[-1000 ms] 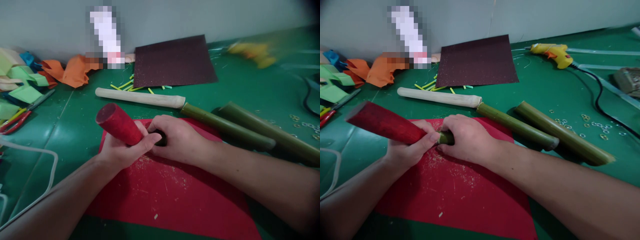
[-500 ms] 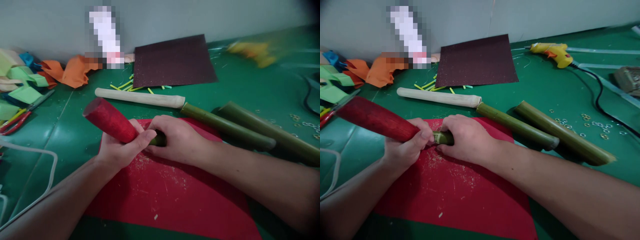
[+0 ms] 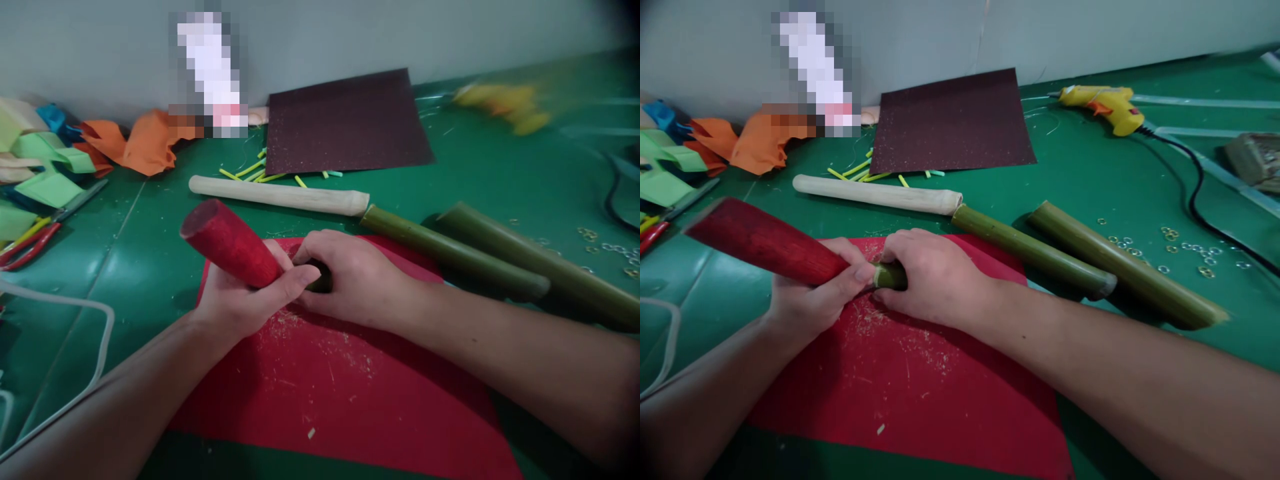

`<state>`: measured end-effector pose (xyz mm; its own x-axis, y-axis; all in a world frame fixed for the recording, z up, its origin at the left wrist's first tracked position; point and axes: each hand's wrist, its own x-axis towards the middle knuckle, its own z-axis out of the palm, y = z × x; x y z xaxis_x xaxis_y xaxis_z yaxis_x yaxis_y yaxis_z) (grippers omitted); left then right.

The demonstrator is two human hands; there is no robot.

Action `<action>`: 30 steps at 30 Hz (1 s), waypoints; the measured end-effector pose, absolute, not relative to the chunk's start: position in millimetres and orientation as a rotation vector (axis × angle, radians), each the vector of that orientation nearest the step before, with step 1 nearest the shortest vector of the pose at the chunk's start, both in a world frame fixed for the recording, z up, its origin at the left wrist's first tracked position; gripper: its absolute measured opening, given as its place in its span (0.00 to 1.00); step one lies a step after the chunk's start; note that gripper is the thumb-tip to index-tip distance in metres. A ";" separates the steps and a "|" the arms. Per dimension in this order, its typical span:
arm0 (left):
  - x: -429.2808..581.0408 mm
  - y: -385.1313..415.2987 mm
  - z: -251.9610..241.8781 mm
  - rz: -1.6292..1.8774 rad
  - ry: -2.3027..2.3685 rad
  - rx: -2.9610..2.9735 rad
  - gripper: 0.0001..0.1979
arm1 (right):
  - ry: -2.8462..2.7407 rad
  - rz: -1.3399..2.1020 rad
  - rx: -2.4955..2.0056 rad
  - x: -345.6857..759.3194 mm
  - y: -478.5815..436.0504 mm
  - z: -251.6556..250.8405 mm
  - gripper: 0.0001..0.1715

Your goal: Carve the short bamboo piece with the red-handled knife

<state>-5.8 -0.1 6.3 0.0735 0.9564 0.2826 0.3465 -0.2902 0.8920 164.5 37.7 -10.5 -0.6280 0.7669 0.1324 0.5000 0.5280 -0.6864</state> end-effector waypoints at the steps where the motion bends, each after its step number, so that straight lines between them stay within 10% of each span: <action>1: -5.1 -0.5 6.2 1.222 1.316 1.719 0.11 | -2.346 0.863 -1.035 164.5 38.0 -10.4 0.10; 30: -4.4 -1.4 -1.4 1.305 1.273 1.690 0.10 | -2.344 0.833 -1.044 164.8 38.5 -10.6 0.11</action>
